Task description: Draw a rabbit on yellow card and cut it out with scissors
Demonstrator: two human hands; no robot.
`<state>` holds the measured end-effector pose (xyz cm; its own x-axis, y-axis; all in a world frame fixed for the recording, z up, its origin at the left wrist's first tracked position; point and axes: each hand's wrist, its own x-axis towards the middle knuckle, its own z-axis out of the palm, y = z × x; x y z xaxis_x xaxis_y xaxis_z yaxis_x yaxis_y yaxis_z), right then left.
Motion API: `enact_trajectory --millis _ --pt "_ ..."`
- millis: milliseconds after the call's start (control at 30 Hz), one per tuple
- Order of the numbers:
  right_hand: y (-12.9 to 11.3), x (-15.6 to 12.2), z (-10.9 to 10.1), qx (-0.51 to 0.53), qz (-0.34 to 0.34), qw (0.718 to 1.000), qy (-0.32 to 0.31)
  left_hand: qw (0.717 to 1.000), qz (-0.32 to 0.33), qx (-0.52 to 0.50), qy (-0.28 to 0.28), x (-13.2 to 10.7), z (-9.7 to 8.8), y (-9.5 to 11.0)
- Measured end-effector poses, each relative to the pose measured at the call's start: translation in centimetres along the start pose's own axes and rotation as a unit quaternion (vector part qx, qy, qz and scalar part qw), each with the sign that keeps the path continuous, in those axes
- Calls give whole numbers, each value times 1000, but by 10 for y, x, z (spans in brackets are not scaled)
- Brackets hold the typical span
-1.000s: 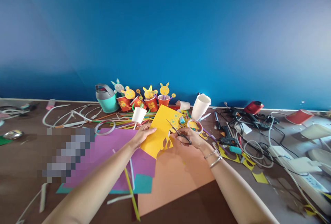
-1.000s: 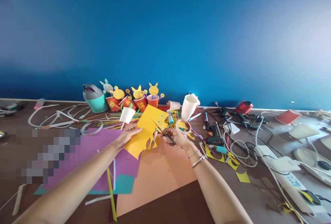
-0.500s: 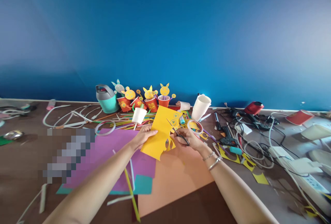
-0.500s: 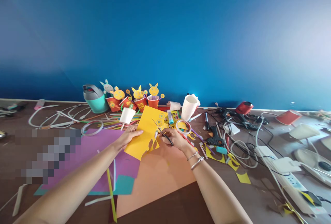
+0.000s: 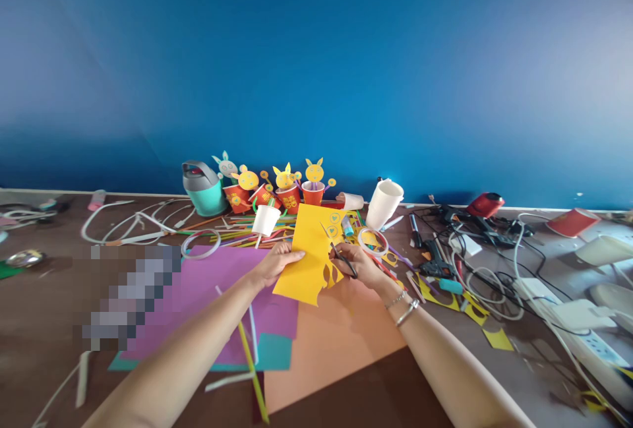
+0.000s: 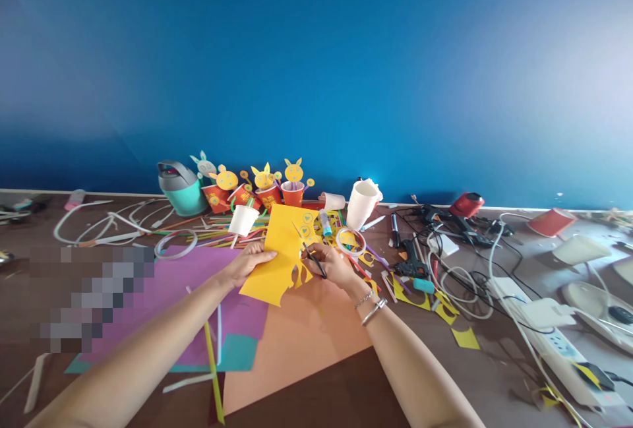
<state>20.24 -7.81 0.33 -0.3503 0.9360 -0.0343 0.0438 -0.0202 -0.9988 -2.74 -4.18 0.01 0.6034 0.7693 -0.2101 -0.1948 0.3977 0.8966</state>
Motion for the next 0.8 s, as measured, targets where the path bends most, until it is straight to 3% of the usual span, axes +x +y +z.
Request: enact_trajectory --millis 467,800 --pt "16 2 4 14 -20 999 40 999 -13 -25 -16 -1 7 -2" --pt "11 1 11 43 -45 997 51 1000 -8 19 -15 0 8 -7"
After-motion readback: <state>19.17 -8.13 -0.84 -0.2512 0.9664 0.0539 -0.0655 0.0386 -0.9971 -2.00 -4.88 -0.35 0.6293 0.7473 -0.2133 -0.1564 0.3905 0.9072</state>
